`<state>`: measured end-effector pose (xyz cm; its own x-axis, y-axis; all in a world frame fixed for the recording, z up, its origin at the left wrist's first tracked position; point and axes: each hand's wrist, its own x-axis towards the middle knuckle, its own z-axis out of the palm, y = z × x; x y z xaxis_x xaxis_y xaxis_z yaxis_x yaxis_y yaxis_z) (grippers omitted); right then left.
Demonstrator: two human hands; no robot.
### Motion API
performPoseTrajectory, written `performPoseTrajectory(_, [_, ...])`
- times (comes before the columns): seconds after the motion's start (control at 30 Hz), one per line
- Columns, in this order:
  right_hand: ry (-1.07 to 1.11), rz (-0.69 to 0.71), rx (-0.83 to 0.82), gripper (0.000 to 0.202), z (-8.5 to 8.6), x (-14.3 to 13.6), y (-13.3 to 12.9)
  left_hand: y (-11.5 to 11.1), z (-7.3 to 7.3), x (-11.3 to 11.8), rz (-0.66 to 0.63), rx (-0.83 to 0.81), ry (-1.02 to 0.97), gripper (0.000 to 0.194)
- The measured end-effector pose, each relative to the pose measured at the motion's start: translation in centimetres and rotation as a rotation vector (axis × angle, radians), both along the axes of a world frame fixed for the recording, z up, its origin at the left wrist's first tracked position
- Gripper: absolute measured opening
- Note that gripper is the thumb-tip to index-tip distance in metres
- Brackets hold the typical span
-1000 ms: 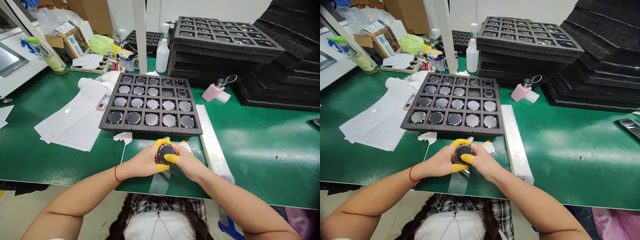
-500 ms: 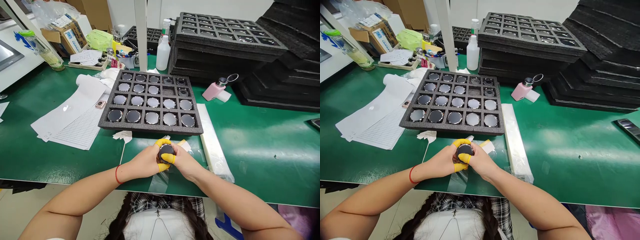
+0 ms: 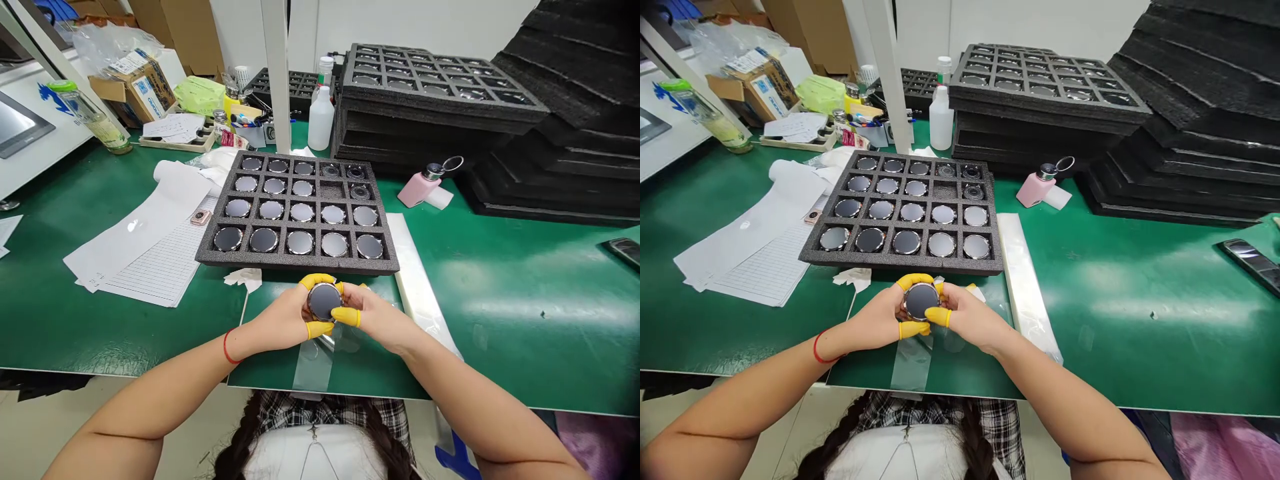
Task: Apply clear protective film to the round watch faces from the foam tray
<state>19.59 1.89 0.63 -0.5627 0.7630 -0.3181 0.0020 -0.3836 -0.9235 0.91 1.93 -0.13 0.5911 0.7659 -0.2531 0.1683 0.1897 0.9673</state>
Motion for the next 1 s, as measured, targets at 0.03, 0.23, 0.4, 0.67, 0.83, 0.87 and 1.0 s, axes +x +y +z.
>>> performPoseTrajectory(0.03, [-0.005, 0.003, 0.001, 0.026, 0.03, 0.18, 0.12, 0.01, -0.01, -0.04, 0.000, -0.021, -0.005, 0.060])
performPoseTrajectory(0.23, [0.022, 0.016, 0.025, 0.025, -0.45, 0.20, 0.08, 0.05, -0.02, -0.16, -0.025, -0.042, -0.022, 0.059])
performPoseTrajectory(0.4, [0.094, 0.052, -0.006, 0.029, -0.68, -0.17, 0.26, 0.14, 0.19, -0.15, -0.044, 0.003, -0.003, 0.057])
performPoseTrajectory(0.67, [0.042, 0.078, 0.063, 0.031, -0.95, -0.24, 0.21, 0.37, 0.27, -0.12, -0.095, -0.027, -0.060, 0.054])
performPoseTrajectory(0.83, [-0.068, 0.066, 0.133, 0.035, -0.74, -0.24, 0.27, 0.51, 0.21, -0.16, -0.107, -0.050, -0.071, 0.054])
performPoseTrajectory(0.87, [-0.090, 0.074, 0.139, 0.035, -0.68, -0.13, 0.37, 0.53, 0.22, -0.16, -0.115, -0.061, -0.071, 0.055])
performPoseTrajectory(1.0, [-0.074, 0.120, 0.061, 0.028, -0.54, 0.53, 0.85, 0.59, 0.28, -0.14, -0.124, -0.099, -0.075, 0.054])
